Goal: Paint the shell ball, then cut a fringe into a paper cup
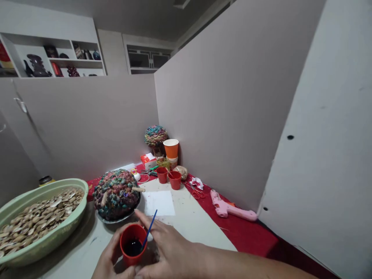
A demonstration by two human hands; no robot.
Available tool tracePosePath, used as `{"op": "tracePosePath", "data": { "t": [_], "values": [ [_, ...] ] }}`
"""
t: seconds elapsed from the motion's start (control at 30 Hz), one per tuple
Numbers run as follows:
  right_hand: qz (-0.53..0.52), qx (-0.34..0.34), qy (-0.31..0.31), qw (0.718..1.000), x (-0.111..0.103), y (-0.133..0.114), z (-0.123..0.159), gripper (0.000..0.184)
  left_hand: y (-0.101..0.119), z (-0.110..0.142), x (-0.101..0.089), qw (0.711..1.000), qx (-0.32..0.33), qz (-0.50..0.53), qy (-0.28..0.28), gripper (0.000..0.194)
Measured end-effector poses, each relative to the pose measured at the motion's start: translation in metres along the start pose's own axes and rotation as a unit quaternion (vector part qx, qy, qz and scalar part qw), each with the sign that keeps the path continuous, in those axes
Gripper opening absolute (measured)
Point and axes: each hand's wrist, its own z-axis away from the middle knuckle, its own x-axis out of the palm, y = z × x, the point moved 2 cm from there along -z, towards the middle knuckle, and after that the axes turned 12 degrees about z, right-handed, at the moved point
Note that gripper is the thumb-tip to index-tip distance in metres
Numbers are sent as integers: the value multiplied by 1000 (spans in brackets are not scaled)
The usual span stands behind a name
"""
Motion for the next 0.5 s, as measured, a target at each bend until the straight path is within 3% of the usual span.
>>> {"op": "tracePosePath", "data": {
  "t": [0.13,0.27,0.33,0.5],
  "values": [
    [-6,44,-1,999,-5,-7,9,115,-2,1,15,999,2,9,-31,66],
    [-37,84,55,994,-11,-6,21,115,-8,-2,31,997,50,13,-55,68],
    [-52,79,85,992,-12,-2,27,110,-10,-4,41,995,72,15,-66,67],
    [-12,45,138,989,-18,14,40,102,-9,-10,65,989,48,46,-134,63]
  ]
}}
